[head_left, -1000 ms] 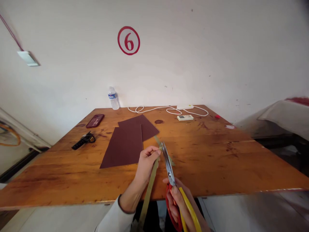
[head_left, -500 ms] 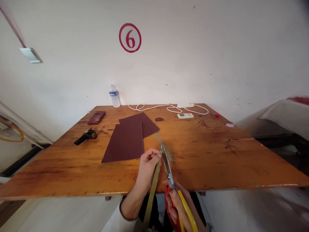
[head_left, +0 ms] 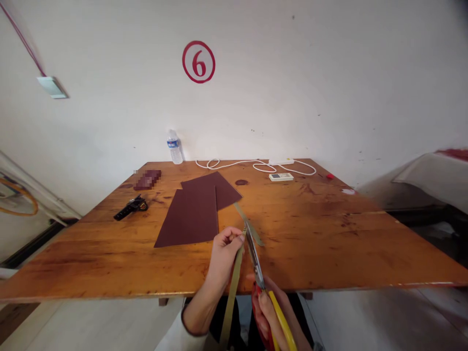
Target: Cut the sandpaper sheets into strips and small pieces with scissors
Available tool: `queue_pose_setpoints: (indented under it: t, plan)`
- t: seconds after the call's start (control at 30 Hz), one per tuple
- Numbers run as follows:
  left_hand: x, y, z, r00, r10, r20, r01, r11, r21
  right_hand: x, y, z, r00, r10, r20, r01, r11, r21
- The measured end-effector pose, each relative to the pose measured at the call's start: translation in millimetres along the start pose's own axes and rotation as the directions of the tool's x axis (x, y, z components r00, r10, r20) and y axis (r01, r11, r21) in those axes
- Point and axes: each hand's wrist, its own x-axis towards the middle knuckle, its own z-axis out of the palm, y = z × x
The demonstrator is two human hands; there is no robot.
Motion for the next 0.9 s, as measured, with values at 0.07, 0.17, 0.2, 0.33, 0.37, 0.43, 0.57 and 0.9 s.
queue_pose_setpoints:
  t: [0.07,0.17,0.2,0.33,0.37,0.43,0.57,0.9]
  plan:
    - [0,0,-0.1,1.000,-0.005,0.001,0.005,1.000,-0.006,-2,-1,-1,1.000,0.008,-0.022,-0.008,1.000,0.027]
    - [0,0,-0.9,1.000,-0.010,-0.001,0.010,1.000,-0.002,2,6,-3,0.998,0.037,-0.058,-0.036,0.999,0.023]
    - [0,0,-1.2,1.000,-0.010,-0.002,0.010,1.000,-0.001,5,10,-4,0.997,0.059,-0.058,-0.057,0.998,0.029]
    - [0,1,-2.1,1.000,-0.018,-0.003,0.018,1.000,0.001,16,17,-6,0.996,0.082,-0.044,-0.077,0.991,0.107]
    - [0,2,-2.1,1.000,-0.023,-0.001,0.023,1.000,-0.002,17,16,-7,0.995,0.089,-0.053,-0.082,0.989,0.119]
    - [0,2,-1.9,0.999,-0.034,0.002,0.034,0.999,-0.017,18,14,-7,0.991,0.117,-0.064,-0.108,0.984,0.139]
    - [1,2,-0.9,0.998,-0.061,0.008,0.061,0.997,-0.048,15,12,-8,0.990,0.128,-0.066,-0.114,0.976,0.184]
    - [10,5,-8.2,0.980,-0.198,0.030,0.199,0.939,-0.279,19,2,-5,0.983,0.166,0.074,-0.181,0.918,0.352]
